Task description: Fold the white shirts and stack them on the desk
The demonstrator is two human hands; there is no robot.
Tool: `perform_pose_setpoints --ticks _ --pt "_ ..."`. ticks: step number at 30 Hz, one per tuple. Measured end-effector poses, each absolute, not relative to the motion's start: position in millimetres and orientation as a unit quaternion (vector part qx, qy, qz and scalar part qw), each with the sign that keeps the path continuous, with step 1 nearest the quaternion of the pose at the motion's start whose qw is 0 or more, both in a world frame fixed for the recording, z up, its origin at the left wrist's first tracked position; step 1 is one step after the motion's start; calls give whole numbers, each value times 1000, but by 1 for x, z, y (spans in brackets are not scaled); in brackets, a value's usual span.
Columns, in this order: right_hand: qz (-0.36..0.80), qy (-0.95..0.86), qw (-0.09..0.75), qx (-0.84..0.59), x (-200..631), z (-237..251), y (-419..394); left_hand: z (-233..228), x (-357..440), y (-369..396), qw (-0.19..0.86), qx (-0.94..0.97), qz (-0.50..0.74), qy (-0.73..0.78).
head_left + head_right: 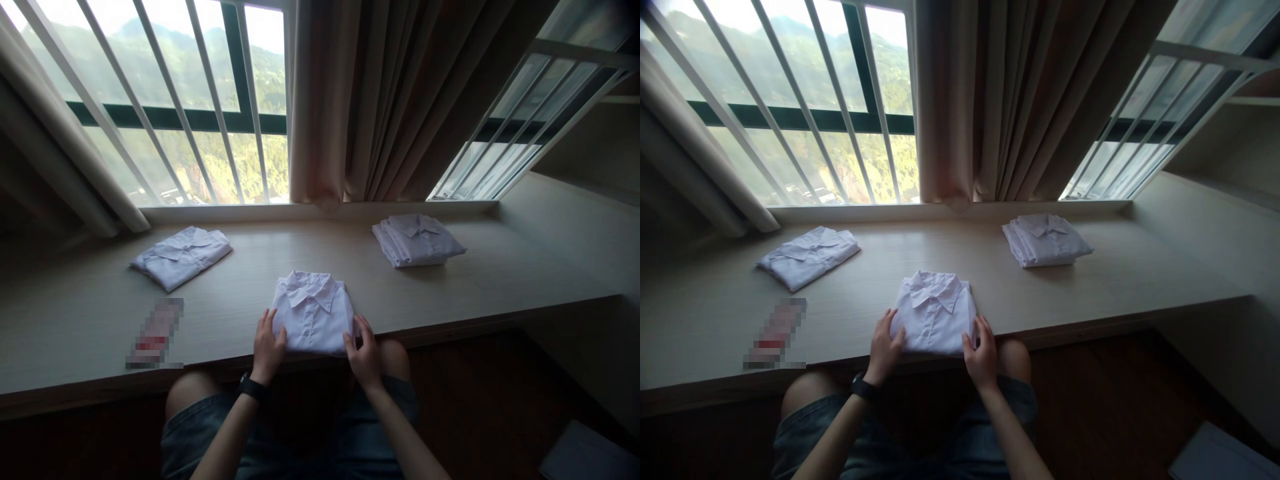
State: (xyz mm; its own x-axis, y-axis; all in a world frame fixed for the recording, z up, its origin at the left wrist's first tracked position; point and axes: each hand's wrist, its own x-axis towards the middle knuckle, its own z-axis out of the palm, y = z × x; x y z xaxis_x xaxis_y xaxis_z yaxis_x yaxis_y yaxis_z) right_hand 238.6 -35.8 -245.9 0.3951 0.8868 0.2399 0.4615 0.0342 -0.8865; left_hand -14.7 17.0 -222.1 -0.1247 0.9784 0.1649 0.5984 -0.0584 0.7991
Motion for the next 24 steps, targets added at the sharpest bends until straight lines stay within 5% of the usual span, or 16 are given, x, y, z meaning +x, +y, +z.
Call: perform_pose_setpoints --ticks 4,9,24 --pt "415 -193 639 -619 219 -250 -89 -216 -32 -1 440 383 459 670" --pt "646 7 623 -441 197 -235 -93 -200 -27 -16 631 230 460 580" --pt "706 46 592 -386 193 -235 -99 -208 -5 -85 788 110 422 435"
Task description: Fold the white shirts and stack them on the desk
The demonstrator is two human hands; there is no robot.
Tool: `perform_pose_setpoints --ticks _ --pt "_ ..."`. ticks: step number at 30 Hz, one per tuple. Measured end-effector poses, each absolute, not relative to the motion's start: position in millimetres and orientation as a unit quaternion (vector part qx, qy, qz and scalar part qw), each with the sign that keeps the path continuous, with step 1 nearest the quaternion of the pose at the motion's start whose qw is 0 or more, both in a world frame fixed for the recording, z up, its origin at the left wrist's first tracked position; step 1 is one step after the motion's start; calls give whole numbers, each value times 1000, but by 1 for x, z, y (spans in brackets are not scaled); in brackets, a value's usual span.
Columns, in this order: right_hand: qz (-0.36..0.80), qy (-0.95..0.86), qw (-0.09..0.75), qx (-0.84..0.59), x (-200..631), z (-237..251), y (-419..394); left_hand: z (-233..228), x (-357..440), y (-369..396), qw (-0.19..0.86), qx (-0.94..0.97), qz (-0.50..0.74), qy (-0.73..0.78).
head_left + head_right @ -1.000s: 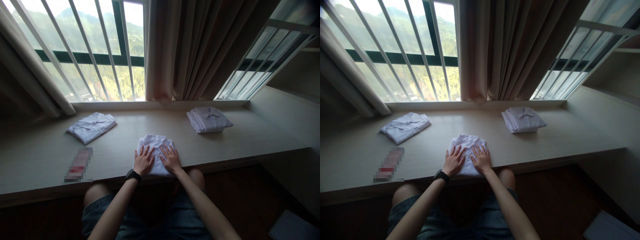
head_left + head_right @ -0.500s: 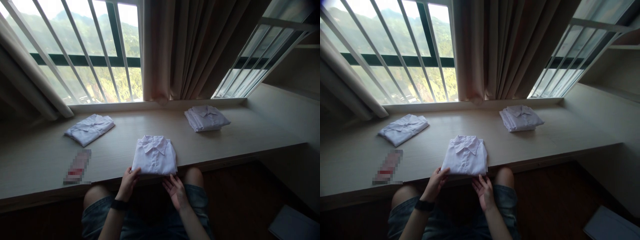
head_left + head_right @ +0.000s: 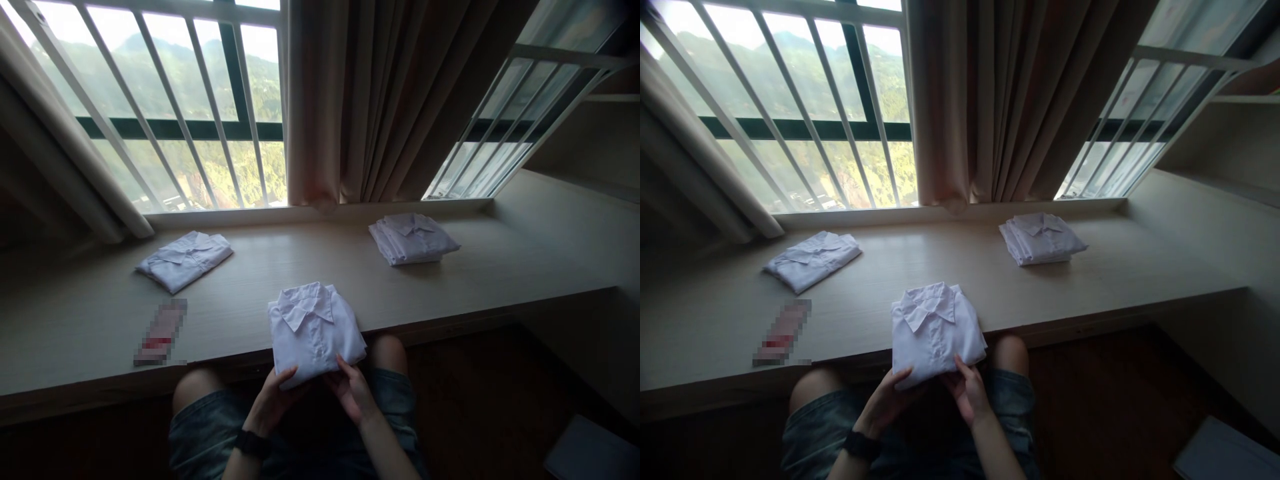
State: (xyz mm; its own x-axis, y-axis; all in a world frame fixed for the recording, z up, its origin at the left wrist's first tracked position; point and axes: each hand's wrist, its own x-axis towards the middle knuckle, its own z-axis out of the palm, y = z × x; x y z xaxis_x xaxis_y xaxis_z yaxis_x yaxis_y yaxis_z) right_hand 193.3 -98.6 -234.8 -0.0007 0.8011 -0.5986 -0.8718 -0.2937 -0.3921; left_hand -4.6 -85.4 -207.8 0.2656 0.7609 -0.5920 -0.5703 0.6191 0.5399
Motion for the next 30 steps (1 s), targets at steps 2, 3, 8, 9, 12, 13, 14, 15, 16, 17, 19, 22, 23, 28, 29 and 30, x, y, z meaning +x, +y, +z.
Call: perform_pose_setpoints --ticks 2,3,8,9,12,13,14,15,16,17,19,22,23,28,29,30 --pt "716 48 589 -371 195 -239 -103 -209 -5 -81 777 104 428 450" --pt "722 50 588 -361 195 -241 -104 -209 -5 -78 775 110 428 452" --pt "764 44 574 -291 186 -235 -98 -207 5 -70 775 152 419 448" --pt "772 41 570 -278 183 -231 -95 -207 8 -72 773 151 416 455" --pt "777 40 570 -266 175 -220 -87 -205 15 -81 770 142 413 464" --pt "774 43 570 -273 173 -217 -86 -205 17 -85 772 139 413 462" --pt "769 46 570 -285 172 -214 -84 -204 18 -89 775 136 412 459" --pt "763 49 571 -299 171 -212 -84 -204 18 -92 779 135 408 456" --pt "755 48 574 -312 171 -209 -84 -204 18 -95 784 135 402 454" --pt "748 45 578 -323 172 -205 -84 -204 18 -97 787 137 396 453" --pt "731 30 592 -337 176 -196 -82 -203 15 -97 787 142 389 458" --pt "707 2 615 -350 189 -175 -75 -203 7 -87 768 150 392 484" --pt "696 -8 625 -354 195 -166 -70 -202 4 -81 765 156 391 488" --pt "646 -64 661 -376 250 -123 -28 -199 1 -32 707 304 377 515" --pt "639 -76 665 -379 264 -113 -15 -199 2 -21 655 377 366 543" --pt "630 -93 671 -380 278 -104 -1 -199 4 -10 584 456 351 573"
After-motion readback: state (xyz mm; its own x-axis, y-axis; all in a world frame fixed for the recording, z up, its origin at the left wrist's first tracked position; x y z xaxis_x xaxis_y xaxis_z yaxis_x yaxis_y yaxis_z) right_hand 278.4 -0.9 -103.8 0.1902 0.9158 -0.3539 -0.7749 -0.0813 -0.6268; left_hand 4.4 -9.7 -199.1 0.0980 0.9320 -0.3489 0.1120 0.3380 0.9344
